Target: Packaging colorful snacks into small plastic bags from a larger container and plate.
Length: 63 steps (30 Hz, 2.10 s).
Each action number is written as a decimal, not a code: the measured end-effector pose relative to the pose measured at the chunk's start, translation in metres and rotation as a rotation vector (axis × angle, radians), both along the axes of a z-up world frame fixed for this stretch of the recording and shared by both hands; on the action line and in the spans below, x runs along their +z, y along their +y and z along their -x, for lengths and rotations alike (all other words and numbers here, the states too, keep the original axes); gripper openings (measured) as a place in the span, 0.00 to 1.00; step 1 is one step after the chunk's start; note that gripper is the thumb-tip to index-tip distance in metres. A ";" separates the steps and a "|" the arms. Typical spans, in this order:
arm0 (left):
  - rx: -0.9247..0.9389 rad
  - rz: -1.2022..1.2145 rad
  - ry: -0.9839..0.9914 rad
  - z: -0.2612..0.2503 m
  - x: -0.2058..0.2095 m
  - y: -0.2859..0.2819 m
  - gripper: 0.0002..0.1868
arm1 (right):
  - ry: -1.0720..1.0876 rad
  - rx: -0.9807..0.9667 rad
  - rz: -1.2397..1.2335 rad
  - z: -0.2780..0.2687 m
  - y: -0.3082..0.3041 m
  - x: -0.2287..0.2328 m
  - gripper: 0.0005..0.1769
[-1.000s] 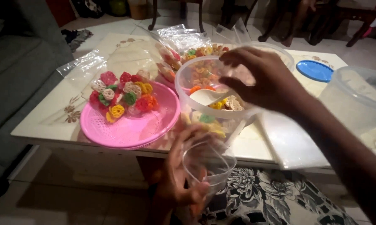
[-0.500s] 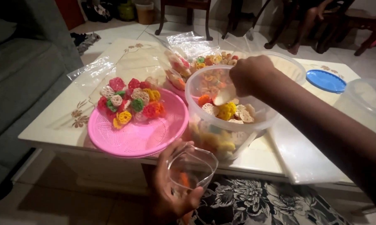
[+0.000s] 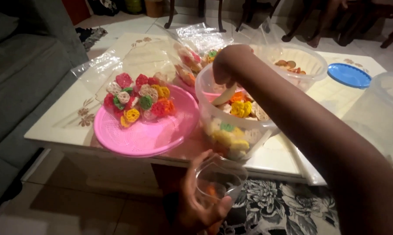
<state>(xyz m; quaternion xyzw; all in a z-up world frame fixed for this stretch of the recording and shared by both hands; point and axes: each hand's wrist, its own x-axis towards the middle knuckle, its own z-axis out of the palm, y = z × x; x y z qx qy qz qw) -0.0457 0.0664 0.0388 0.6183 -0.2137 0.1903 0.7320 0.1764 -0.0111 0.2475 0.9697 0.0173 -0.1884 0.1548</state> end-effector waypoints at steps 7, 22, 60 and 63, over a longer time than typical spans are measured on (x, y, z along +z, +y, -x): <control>-0.076 0.027 0.070 0.003 -0.001 -0.003 0.42 | -0.271 0.390 0.090 0.035 -0.039 -0.023 0.09; 0.045 0.127 -0.130 -0.032 0.019 -0.018 0.31 | -0.403 0.238 -0.358 0.039 -0.127 -0.007 0.14; 0.129 -0.047 -0.139 -0.002 0.040 -0.010 0.33 | -0.118 0.331 0.162 0.015 -0.062 0.000 0.13; -0.023 0.056 0.017 0.003 0.034 -0.009 0.36 | 0.019 0.219 0.017 0.014 -0.063 0.005 0.09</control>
